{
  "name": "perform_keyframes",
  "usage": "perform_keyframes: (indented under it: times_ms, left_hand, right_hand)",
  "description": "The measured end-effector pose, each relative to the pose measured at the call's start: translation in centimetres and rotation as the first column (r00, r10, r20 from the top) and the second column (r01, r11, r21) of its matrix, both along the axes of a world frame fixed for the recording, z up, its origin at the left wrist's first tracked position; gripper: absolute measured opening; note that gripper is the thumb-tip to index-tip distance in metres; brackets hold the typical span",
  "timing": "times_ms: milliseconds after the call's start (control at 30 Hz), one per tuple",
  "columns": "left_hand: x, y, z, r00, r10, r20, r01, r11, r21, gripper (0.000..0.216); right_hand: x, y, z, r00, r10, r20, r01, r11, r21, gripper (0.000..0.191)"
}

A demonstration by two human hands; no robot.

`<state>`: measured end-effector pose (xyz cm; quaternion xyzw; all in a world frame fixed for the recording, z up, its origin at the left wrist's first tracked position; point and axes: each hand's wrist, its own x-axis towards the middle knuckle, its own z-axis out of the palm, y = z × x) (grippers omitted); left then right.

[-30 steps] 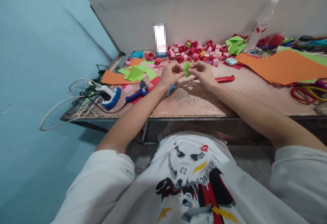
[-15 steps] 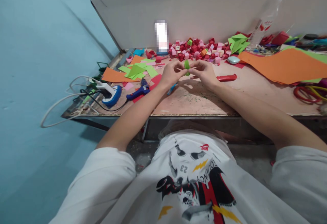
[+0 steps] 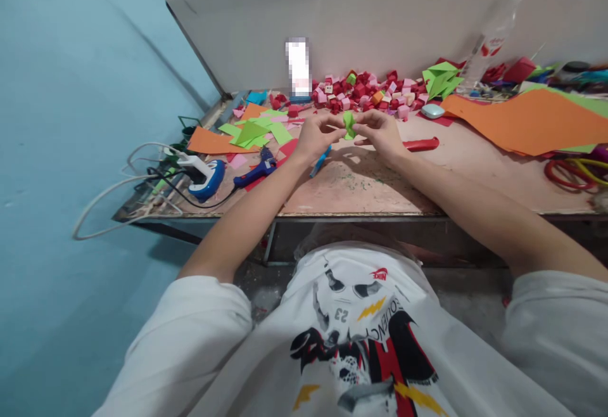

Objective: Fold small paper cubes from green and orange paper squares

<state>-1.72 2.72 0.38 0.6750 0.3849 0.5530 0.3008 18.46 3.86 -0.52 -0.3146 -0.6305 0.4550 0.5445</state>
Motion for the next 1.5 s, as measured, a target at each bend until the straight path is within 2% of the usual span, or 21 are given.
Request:
perform_keyframes:
  times_ms: [367, 667, 800, 867, 1000, 1167, 1500]
  left_hand:
    - [-0.2, -0.1, 0.3, 0.999, -0.027, -0.033, 0.027, 1.0, -0.001, 0.004]
    - [0.1, -0.3, 0.3, 0.989, -0.02, 0.148, 0.033, 0.996, -0.084, 0.036]
    - [0.2, -0.2, 0.2, 0.994, -0.022, 0.109, 0.03, 0.997, -0.072, 0.014]
    - [0.2, -0.2, 0.1, 0.994, -0.029, 0.102, 0.036, 0.997, -0.071, 0.01]
    - [0.2, -0.1, 0.0, 0.992, -0.058, 0.115, 0.069, 0.993, -0.099, 0.009]
    - [0.0, 0.2, -0.3, 0.99, -0.08, 0.114, 0.094, 0.988, -0.126, 0.011]
    - [-0.1, 0.0, -0.3, 0.991, -0.111, 0.08, 0.12, 0.985, -0.122, 0.007]
  right_hand:
    - [-0.1, -0.6, 0.3, 0.999, 0.032, 0.019, -0.032, 0.999, 0.019, 0.026]
    - [0.0, -0.7, 0.4, 0.995, 0.074, 0.068, -0.079, 0.995, 0.067, 0.026]
    - [-0.1, -0.9, 0.6, 0.994, 0.076, 0.077, -0.081, 0.994, 0.071, 0.034]
    - [-0.2, -1.0, 0.7, 0.991, 0.079, 0.107, -0.086, 0.994, 0.068, 0.038]
    - [-0.3, -1.1, 0.6, 0.982, 0.056, 0.18, -0.073, 0.993, 0.089, 0.027]
    - [-0.3, -0.8, 0.3, 0.99, 0.016, 0.141, -0.031, 0.994, 0.107, 0.022]
    - [-0.1, -0.5, 0.2, 0.994, 0.001, 0.109, -0.011, 0.995, 0.096, 0.026]
